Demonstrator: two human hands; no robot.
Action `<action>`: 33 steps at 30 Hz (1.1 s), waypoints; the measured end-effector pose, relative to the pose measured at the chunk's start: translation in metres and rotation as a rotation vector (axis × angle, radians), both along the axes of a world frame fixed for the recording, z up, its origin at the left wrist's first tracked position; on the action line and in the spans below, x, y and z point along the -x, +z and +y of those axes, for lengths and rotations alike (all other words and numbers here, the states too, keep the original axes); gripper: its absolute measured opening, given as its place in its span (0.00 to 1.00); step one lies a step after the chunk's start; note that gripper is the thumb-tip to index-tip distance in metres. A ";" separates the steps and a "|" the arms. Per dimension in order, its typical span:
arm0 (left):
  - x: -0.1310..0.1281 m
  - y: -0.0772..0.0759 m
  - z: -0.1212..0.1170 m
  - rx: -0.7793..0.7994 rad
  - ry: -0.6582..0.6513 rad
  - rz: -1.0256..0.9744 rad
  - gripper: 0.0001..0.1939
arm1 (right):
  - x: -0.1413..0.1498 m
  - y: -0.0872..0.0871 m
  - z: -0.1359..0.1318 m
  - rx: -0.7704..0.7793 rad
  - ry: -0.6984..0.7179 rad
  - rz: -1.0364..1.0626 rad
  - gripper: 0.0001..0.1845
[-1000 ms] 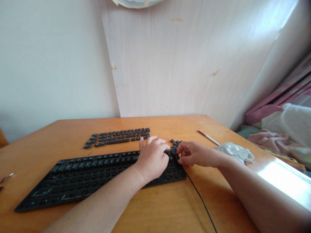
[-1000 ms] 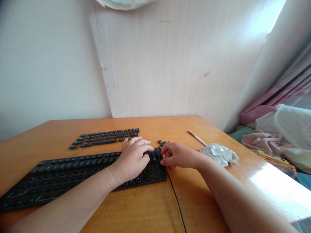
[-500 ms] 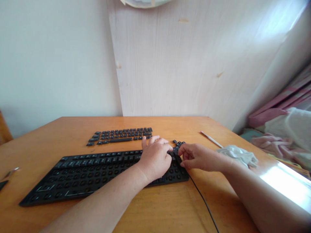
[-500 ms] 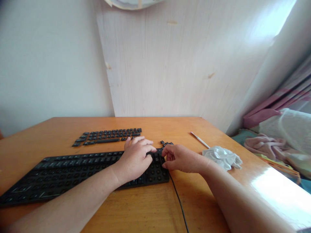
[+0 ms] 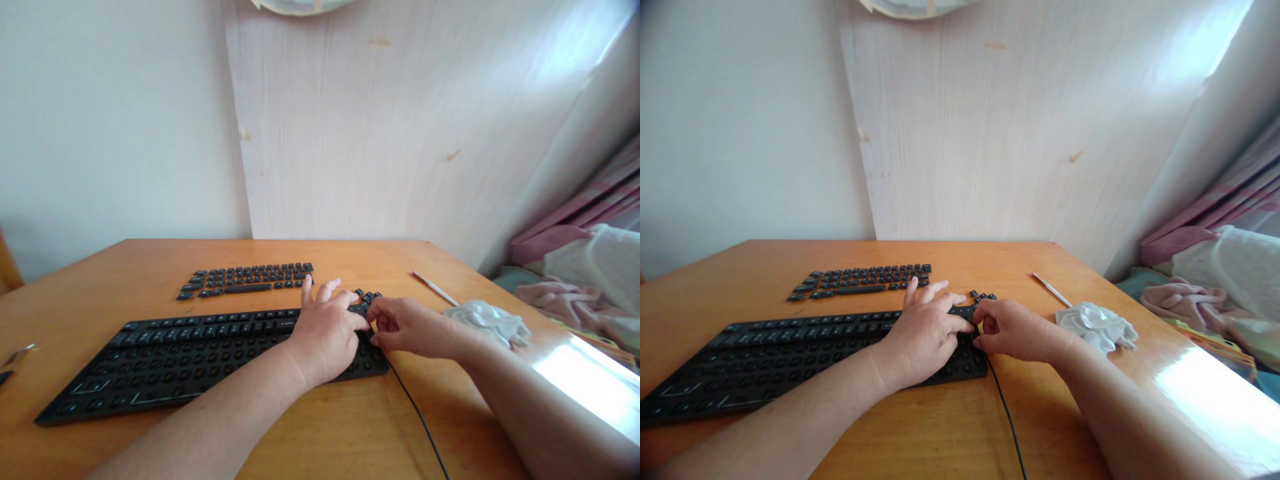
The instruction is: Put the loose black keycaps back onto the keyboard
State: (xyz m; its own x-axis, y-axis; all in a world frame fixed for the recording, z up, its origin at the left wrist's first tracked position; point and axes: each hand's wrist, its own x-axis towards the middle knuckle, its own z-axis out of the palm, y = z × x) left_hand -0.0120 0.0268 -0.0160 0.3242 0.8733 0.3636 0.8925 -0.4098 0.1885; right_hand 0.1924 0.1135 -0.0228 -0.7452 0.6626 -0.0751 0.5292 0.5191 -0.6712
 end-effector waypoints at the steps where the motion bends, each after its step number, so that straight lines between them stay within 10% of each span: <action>1: 0.000 0.001 -0.001 -0.001 -0.016 0.013 0.16 | 0.000 -0.001 0.000 -0.007 0.000 0.001 0.13; 27: -0.004 0.006 -0.004 -0.061 -0.121 0.184 0.11 | -0.001 -0.004 0.000 -0.052 0.029 0.003 0.10; 33: -0.008 0.005 -0.004 -0.097 -0.138 0.253 0.11 | 0.002 -0.006 -0.002 0.145 0.040 0.044 0.09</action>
